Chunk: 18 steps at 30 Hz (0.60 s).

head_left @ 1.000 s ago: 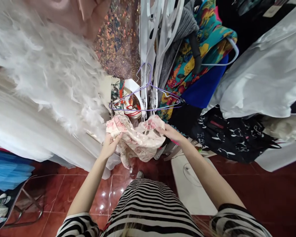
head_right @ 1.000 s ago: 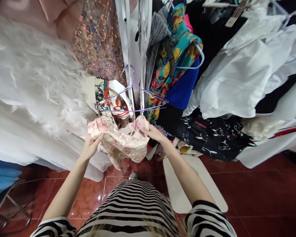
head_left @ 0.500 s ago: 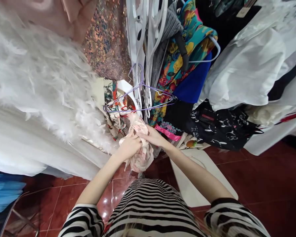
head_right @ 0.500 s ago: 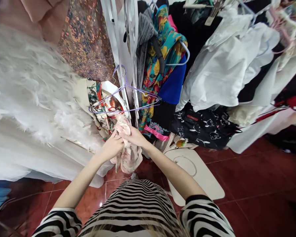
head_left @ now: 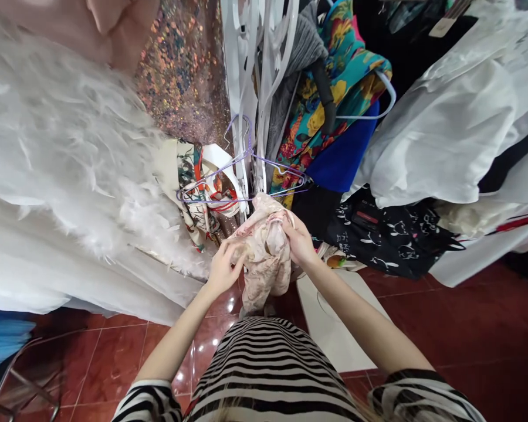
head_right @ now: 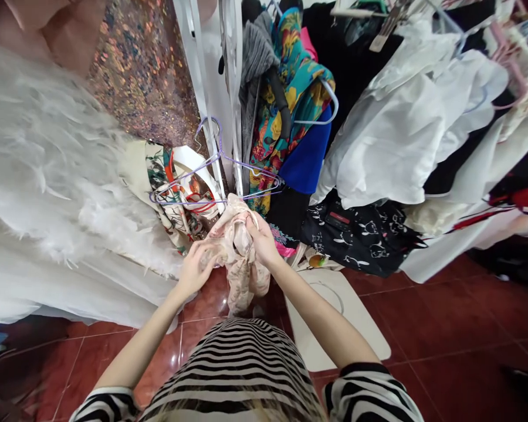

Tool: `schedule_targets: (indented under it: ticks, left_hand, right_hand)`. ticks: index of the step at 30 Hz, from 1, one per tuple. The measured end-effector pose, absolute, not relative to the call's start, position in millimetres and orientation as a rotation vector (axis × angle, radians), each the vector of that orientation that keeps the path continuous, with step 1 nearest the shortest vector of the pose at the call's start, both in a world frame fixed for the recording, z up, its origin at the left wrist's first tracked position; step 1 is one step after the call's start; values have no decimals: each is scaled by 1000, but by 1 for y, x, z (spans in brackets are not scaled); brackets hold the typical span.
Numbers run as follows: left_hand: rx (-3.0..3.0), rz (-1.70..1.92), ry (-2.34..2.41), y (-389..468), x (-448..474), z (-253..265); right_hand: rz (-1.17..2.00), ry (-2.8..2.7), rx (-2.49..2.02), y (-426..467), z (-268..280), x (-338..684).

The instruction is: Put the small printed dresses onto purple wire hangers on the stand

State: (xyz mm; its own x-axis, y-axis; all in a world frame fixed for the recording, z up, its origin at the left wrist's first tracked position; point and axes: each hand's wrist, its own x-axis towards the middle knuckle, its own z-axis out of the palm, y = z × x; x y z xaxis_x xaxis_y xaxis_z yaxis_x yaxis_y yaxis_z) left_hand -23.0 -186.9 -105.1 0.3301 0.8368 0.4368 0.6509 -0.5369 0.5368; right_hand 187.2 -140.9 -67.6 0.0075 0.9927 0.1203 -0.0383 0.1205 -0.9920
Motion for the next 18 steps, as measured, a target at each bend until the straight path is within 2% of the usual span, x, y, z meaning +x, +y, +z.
schedule_targets:
  ticks: [8,13,18]
  left_hand:
    - [1996,1031,1209,-149,54,-101]
    - [1931,1185,1231,-130,59,-78]
    - [1866,1352,1165,-122,55,-56]
  right_hand:
    - [1111,-1285,-902,-153,-29,215]
    - [763,-1396,-1025,-150,-17,260]
    - [511,-1495,-1249,-139,-29,290]
